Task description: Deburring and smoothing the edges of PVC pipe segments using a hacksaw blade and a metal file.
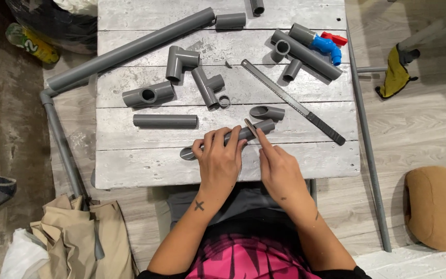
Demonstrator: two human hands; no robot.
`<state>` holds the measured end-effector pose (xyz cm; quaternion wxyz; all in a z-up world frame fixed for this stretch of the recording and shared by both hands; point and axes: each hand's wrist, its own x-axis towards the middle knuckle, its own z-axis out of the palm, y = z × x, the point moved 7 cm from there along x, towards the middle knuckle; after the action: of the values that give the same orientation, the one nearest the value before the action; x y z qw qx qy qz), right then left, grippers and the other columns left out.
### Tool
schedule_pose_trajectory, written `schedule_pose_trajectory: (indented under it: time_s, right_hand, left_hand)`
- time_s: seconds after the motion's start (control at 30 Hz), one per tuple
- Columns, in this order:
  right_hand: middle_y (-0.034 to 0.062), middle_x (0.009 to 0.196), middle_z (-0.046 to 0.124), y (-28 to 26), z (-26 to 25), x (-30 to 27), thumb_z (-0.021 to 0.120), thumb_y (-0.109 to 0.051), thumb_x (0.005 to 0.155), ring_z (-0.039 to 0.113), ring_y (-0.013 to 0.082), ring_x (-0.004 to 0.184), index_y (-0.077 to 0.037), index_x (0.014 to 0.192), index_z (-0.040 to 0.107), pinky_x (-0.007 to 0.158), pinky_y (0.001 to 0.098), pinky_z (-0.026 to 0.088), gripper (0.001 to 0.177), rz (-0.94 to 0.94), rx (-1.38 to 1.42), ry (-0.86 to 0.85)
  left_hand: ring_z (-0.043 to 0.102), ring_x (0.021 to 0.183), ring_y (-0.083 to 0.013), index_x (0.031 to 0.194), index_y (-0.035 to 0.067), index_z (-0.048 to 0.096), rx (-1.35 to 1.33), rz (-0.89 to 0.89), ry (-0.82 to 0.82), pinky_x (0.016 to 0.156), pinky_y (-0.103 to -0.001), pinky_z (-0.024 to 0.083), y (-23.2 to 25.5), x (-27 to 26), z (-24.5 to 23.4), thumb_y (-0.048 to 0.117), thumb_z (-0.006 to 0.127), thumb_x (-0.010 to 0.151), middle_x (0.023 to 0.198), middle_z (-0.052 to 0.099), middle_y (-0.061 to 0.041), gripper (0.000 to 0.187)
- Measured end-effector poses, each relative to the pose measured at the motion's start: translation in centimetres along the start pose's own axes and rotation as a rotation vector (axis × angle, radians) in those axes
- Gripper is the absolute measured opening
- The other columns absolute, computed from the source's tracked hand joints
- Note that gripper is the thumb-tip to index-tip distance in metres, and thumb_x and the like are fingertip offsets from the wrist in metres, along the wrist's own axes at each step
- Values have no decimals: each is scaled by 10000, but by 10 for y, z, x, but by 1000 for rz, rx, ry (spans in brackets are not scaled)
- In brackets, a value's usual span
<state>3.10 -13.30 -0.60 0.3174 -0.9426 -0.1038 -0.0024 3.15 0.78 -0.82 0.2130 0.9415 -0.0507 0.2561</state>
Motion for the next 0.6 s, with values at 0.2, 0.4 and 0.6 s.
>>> schedule_pose_trajectory:
  time_s: [0.2,0.4,0.6]
  right_hand:
    - [202,763,715,-3,4,-9,467,-105,1023,713,326,654,-86,1509,503,552,411,558,487,62,2,-95]
    - [225,786,715,-4,13,5,461,-91,1030,711,342,669,-60,1516,478,556,424,557,488,40,-21,-64]
    - [214,793,695,-12,6,-7,427,-97,1020,698,329,700,-58,1547,425,576,418,557,528,88,-1,-149]
  left_hand:
    - [568,930,-209,1149,170,733,32,-22,-17,871,-425,296,1,1,0,335,702,955,933,589,-9,257]
    - [561,914,-212,1151,184,723,43,-20,-27,862,-429,288,2,1,1,341,699,949,923,564,-10,257]
    - [555,901,-209,1138,193,721,40,-35,-24,865,-434,281,-2,0,2,361,685,946,914,555,-4,258]
